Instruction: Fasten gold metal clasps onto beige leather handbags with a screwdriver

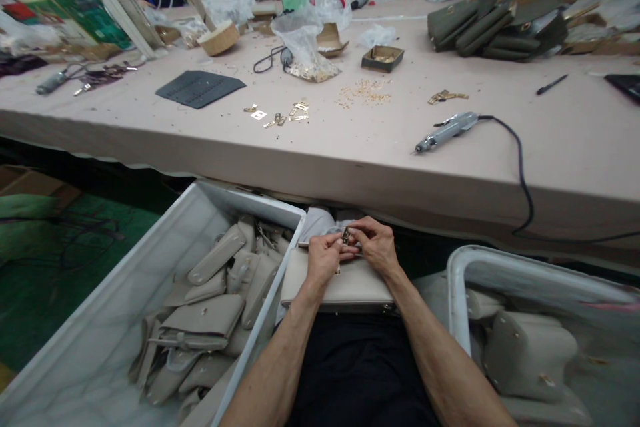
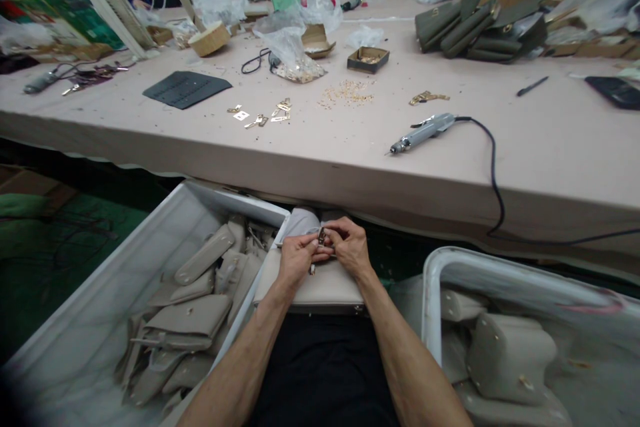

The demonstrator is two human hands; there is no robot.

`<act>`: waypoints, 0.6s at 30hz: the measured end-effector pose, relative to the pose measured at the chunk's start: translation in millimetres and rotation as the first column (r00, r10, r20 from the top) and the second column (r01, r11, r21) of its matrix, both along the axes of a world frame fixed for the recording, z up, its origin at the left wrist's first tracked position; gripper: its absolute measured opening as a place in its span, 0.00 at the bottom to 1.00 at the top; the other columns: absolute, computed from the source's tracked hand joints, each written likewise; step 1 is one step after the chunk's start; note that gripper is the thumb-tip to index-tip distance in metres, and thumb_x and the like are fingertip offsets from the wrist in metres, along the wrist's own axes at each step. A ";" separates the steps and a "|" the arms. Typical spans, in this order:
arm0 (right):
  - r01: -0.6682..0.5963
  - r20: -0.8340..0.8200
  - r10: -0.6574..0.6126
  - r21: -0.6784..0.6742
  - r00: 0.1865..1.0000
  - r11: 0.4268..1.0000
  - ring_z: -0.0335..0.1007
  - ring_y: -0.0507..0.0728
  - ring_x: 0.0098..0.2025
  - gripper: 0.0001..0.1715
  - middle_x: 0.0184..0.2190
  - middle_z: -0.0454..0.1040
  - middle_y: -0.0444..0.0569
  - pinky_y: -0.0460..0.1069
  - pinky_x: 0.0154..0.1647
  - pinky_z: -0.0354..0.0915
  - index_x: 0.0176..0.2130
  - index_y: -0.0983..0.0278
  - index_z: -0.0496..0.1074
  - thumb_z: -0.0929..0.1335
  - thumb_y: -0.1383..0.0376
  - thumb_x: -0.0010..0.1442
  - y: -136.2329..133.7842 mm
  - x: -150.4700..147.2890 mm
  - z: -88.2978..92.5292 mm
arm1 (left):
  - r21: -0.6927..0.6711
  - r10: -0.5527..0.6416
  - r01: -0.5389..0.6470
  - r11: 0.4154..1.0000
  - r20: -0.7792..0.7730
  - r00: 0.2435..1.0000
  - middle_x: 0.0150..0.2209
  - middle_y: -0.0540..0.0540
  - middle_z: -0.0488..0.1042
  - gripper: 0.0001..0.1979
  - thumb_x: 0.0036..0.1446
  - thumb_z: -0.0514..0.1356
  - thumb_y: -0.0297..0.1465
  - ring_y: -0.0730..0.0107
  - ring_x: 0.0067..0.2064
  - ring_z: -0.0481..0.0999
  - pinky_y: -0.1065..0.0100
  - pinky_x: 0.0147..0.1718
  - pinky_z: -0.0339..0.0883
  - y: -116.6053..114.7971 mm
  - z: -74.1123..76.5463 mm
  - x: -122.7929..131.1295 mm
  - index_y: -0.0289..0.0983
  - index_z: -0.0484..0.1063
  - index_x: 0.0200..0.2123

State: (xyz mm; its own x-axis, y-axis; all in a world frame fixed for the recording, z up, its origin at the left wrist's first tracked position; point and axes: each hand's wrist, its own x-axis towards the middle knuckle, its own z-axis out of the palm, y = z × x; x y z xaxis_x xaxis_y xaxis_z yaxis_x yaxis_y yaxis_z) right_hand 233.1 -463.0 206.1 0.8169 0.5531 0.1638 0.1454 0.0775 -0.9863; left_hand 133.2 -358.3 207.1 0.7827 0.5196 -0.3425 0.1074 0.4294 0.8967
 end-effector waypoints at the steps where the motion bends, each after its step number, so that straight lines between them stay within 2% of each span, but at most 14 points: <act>1: 0.001 0.023 -0.001 0.003 1.000 1.000 0.75 0.55 0.30 0.06 0.36 0.77 0.49 0.48 0.30 0.71 0.38 0.61 0.82 0.73 0.62 0.62 0.0 -0.5 0.1 | -0.001 0.001 -0.001 1.000 0.000 1.000 0.32 0.37 0.83 0.14 0.58 0.61 0.23 0.60 0.32 0.86 0.68 0.32 0.82 0.0 -0.4 0.0 0.26 0.83 0.44; 6: -0.007 0.121 0.009 -0.019 0.993 1.000 0.75 0.54 0.30 0.06 0.38 0.77 0.50 0.49 0.31 0.72 0.38 0.60 0.83 0.72 0.64 0.63 0.2 -1.2 -0.6 | -0.018 0.009 -0.009 1.000 0.004 1.000 0.32 0.37 0.83 0.12 0.58 0.64 0.24 0.60 0.31 0.86 0.69 0.31 0.82 0.4 -0.7 0.2 0.27 0.83 0.44; 10: -0.013 0.111 0.014 -0.009 0.994 1.000 0.75 0.55 0.30 0.07 0.38 0.77 0.50 0.50 0.30 0.71 0.39 0.60 0.83 0.73 0.62 0.63 1.0 2.2 -5.5 | -0.036 0.021 -0.021 0.999 0.000 1.000 0.32 0.36 0.83 0.12 0.58 0.63 0.24 0.58 0.31 0.86 0.66 0.32 0.83 0.4 -0.5 0.3 0.26 0.83 0.44; 14: -0.014 0.123 0.017 -0.022 0.992 1.000 0.76 0.57 0.36 0.07 0.37 0.78 0.51 0.50 0.35 0.72 0.39 0.59 0.84 0.73 0.61 0.62 0.6 5.0 -9.2 | -0.050 0.029 -0.030 0.998 -0.010 1.000 0.32 0.35 0.83 0.13 0.58 0.62 0.23 0.58 0.31 0.86 0.66 0.33 0.83 -0.3 1.0 -0.4 0.25 0.82 0.45; 18: -0.016 0.097 0.022 -0.064 0.995 0.998 0.74 0.56 0.33 0.09 0.36 0.78 0.50 0.50 0.34 0.70 0.41 0.60 0.83 0.73 0.60 0.63 -0.1 3.4 -8.4 | -0.049 0.041 -0.042 0.998 -0.020 0.999 0.31 0.35 0.83 0.15 0.58 0.61 0.22 0.59 0.31 0.86 0.69 0.30 0.81 -0.3 4.8 -0.9 0.24 0.82 0.46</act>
State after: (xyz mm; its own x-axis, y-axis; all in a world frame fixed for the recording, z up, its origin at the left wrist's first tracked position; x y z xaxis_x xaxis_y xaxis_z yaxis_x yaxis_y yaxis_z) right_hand 236.5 -463.2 197.6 0.7880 0.5802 0.2061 0.2400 0.0189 -0.9706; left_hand 132.3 -358.6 211.9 0.7539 0.5337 -0.3832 0.1050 0.4779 0.8721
